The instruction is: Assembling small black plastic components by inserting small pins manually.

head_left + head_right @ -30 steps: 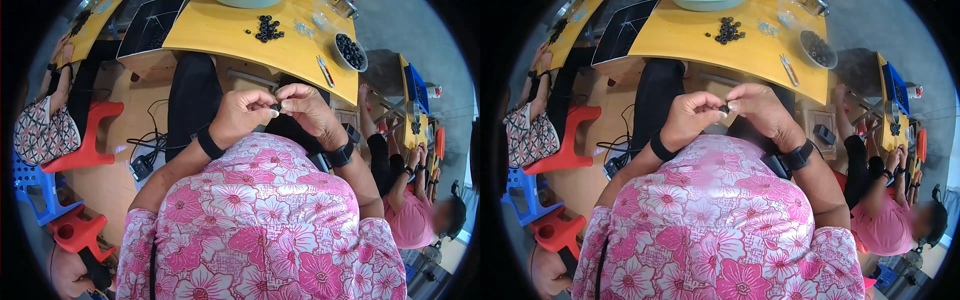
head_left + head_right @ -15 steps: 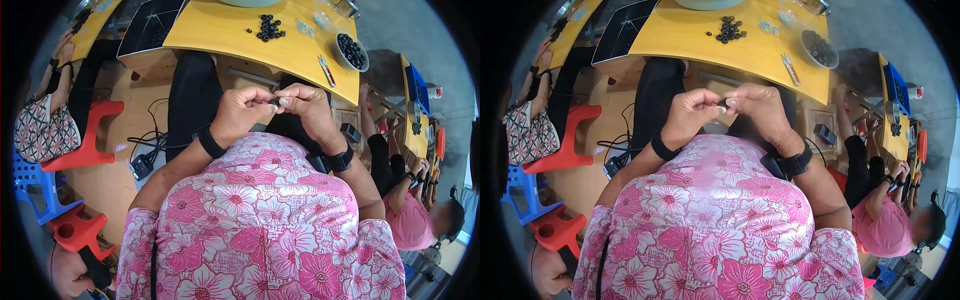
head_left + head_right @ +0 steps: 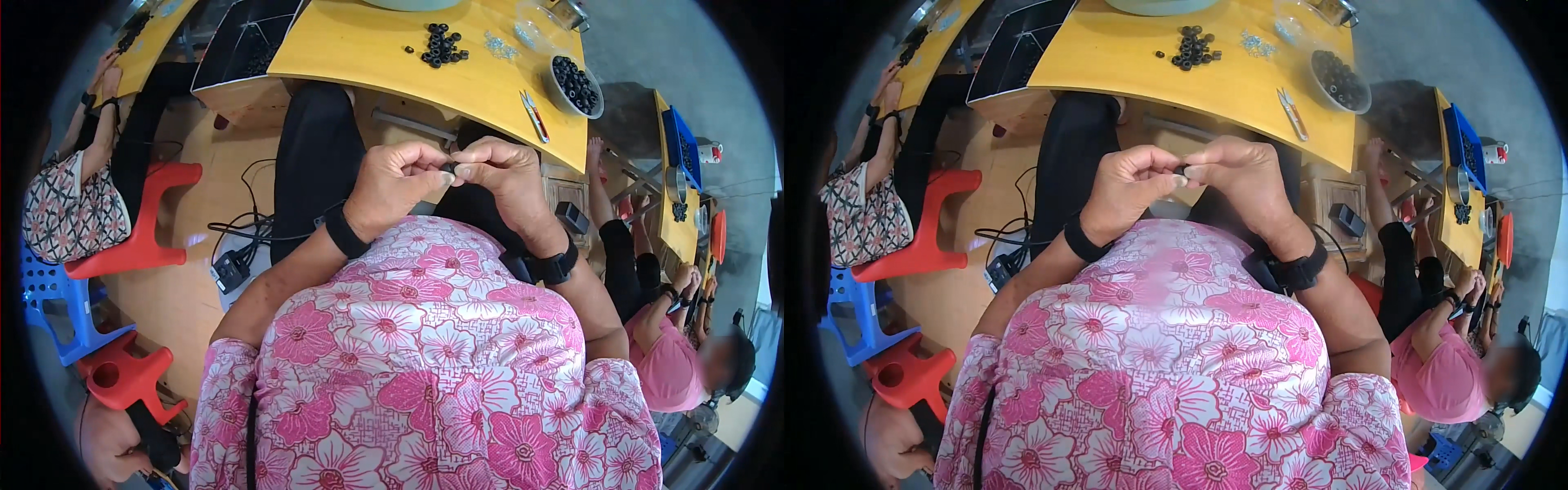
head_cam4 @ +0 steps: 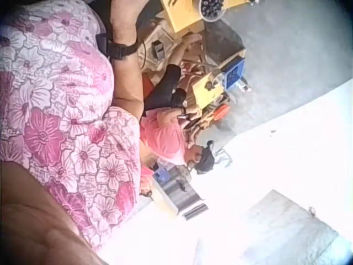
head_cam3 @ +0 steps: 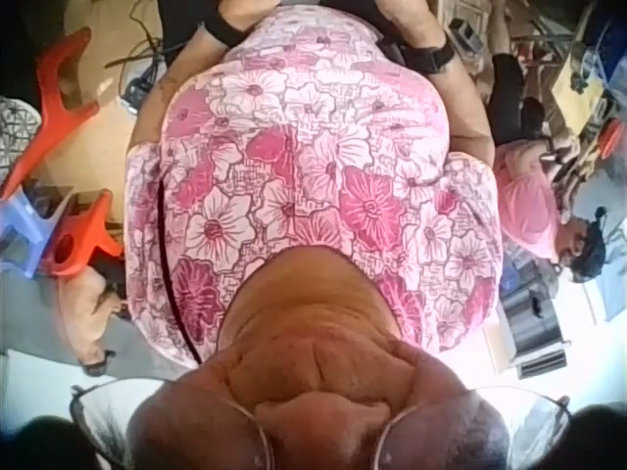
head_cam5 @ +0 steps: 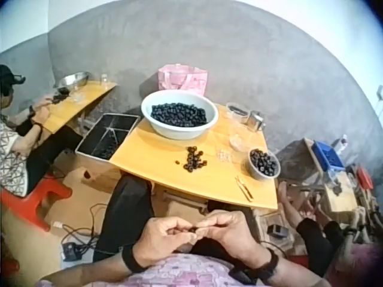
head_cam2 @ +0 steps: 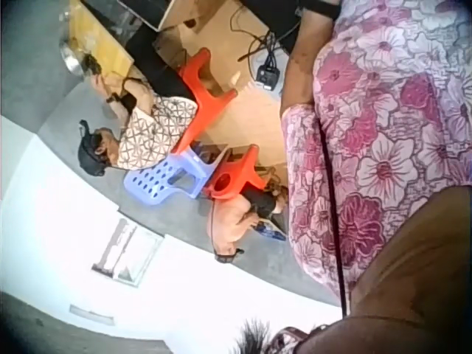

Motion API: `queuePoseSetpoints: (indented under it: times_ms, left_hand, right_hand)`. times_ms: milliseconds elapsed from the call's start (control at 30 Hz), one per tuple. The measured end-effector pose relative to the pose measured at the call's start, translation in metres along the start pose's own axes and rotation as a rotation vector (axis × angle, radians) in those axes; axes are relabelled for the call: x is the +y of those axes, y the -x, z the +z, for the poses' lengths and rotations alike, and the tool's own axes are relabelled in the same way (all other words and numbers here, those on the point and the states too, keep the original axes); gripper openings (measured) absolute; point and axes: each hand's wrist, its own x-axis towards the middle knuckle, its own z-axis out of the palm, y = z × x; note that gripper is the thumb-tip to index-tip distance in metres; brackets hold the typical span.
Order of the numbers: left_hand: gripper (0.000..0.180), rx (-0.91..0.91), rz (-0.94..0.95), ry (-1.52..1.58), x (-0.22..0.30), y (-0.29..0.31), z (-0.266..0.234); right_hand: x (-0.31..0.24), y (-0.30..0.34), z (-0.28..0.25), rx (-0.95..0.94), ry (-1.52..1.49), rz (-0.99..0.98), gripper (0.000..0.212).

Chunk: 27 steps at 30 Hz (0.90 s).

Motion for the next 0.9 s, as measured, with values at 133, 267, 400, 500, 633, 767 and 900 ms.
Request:
queuePoseSetpoints:
  times_ms: [133,267,400,500,633,767,900]
  left_hand:
    - [0.012,0.004,-0.006,0.017,0.002,0.0,0.002]
    - [0.013,0.006,0.005,0.011,0.003,0.0,0.001]
    - [0.012,0.016,-0.013,0.001,0.001,0.001,0.002]
    - [0.012,0.019,0.013,-0.054,0.001,0.001,0.001]
    - [0.012,0.019,0.033,-0.142,0.002,0.001,-0.001]
    - [0.013,0.021,0.074,-0.097,0.002,0.0,0.0]
    - [0.015,0.021,0.184,-0.211,0.003,-0.002,-0.003]
  right_hand:
    - [-0.001,0.001,0.0,0.022,-0.073,0.066,0.009]
    - [0.001,-0.001,-0.003,0.02,-0.164,0.194,0.012]
    - [0.002,-0.003,-0.005,0.004,-0.266,0.3,0.014]
    - [0.007,-0.004,-0.009,-0.023,-0.333,0.319,0.014]
    - [0.008,-0.006,-0.011,-0.078,-0.418,0.344,0.016]
    - [0.006,-0.008,-0.013,-0.184,-0.45,0.408,0.022]
    - [0.004,-0.008,-0.016,-0.262,-0.391,0.495,0.03]
